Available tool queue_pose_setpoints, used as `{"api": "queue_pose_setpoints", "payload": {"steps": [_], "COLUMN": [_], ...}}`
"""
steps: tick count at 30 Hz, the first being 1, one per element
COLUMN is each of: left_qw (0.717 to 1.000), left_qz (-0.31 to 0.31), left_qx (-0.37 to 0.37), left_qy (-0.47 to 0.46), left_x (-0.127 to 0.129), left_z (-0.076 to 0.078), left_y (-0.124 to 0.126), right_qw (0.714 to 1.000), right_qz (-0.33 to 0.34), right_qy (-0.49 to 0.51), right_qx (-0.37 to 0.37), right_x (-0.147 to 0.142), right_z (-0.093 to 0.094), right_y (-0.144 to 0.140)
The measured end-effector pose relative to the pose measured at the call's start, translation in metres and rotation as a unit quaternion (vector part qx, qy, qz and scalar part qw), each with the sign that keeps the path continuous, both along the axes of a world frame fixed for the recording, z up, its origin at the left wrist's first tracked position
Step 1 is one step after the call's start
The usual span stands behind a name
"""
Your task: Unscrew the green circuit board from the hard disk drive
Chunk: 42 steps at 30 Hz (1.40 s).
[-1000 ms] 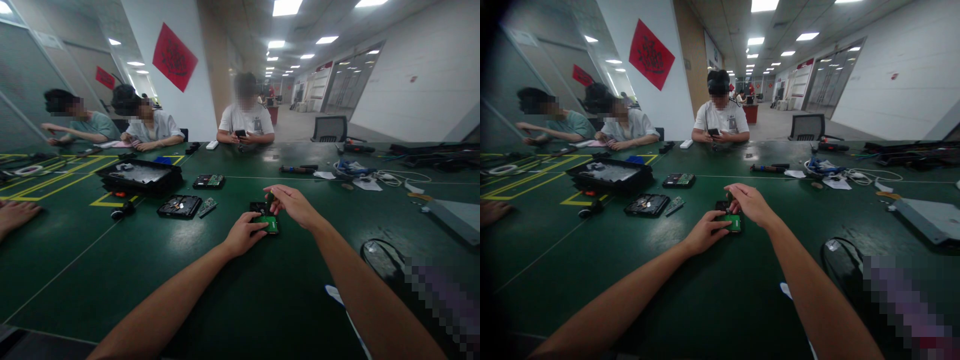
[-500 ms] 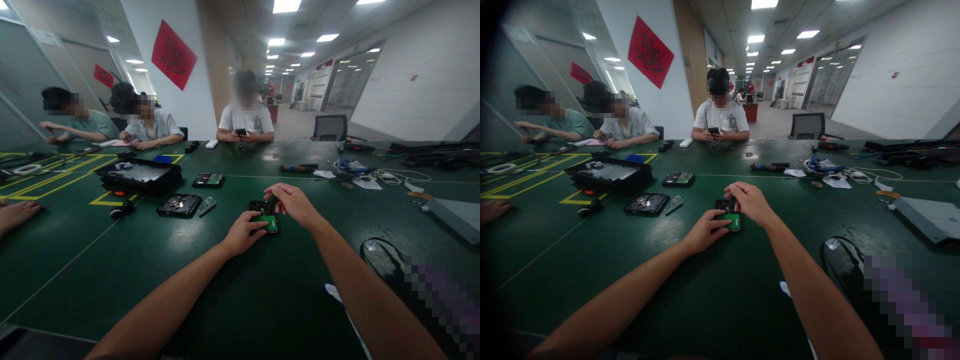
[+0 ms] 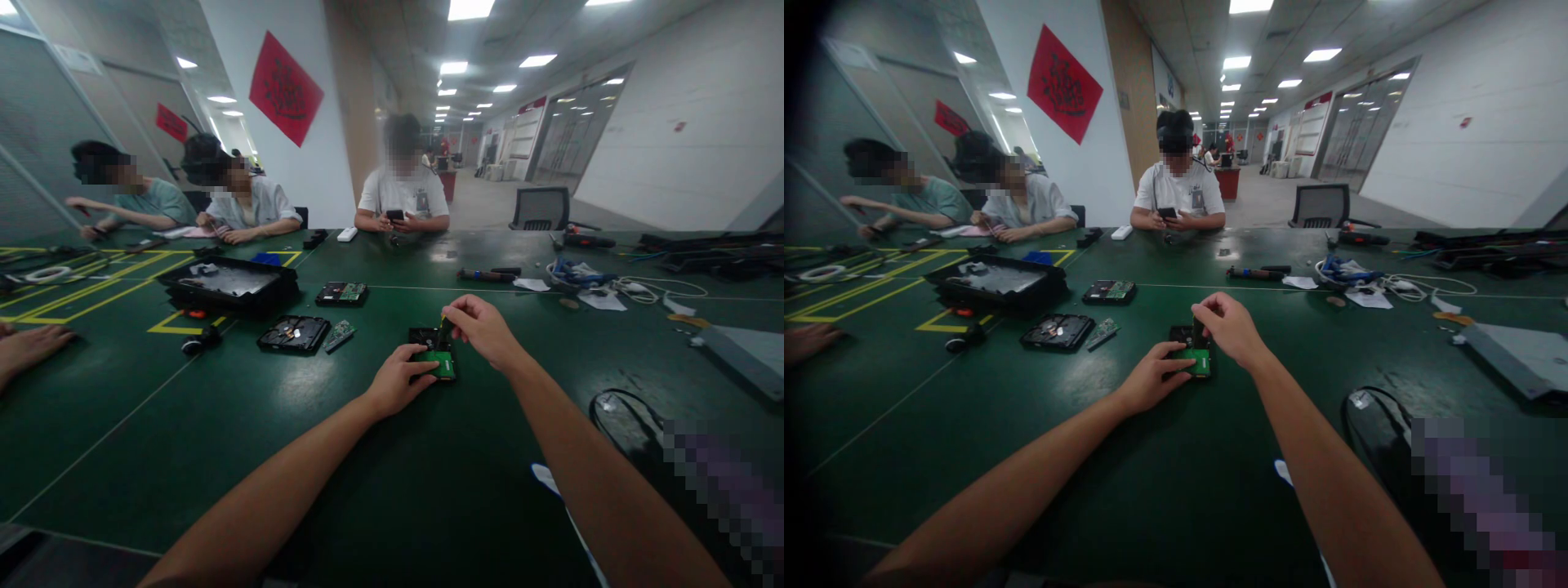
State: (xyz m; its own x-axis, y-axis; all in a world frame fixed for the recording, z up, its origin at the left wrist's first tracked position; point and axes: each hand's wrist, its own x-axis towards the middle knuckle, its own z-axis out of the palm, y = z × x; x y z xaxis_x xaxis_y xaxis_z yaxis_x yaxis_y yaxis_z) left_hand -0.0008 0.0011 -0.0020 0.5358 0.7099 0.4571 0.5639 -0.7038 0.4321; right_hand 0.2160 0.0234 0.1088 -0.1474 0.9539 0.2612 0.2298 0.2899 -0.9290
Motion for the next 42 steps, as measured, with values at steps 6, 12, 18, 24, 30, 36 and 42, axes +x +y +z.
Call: {"api": "queue_pose_setpoints", "payload": {"steps": [6, 12, 18, 24, 30, 36, 42], "left_qw": [1.0, 1.0, 1.0, 1.0, 1.0, 1.0, 1.0], "left_qz": [0.002, 0.001, 0.005, 0.001, 0.002, 0.004, 0.0], "left_qx": [0.004, -0.001, 0.003, 0.004, 0.0, -0.002, 0.001], "left_qy": [-0.006, -0.006, -0.005, -0.007, -0.008, -0.005, -0.005], "left_x": [-0.0001, -0.0001, 0.0008, 0.0009, 0.0004, 0.0004, 0.0007], "left_z": [0.0004, 0.0025, 0.0009, 0.0013, 0.0015, 0.0029, 0.0019], "left_y": [-0.0005, -0.0016, -0.0008, -0.0009, -0.0013, -0.002, -0.0014], "right_qw": [0.996, 0.996, 1.0, 0.998, 0.994, 1.0, 0.999], "right_qz": [0.058, 0.062, -0.003, 0.042, 0.07, 0.019, 0.036], "right_qy": [0.044, 0.045, -0.006, 0.026, 0.07, -0.005, 0.027], "right_qx": [-0.045, -0.04, 0.01, -0.028, -0.049, 0.011, -0.025], "right_x": [-0.0058, -0.0046, 0.0006, -0.0032, -0.0042, 0.0006, -0.0009], "right_z": [0.0047, 0.0042, 0.0008, 0.0028, 0.0043, 0.0024, 0.0011], "right_y": [-0.0049, -0.004, 0.0006, -0.0022, -0.0043, -0.0007, -0.0005]}}
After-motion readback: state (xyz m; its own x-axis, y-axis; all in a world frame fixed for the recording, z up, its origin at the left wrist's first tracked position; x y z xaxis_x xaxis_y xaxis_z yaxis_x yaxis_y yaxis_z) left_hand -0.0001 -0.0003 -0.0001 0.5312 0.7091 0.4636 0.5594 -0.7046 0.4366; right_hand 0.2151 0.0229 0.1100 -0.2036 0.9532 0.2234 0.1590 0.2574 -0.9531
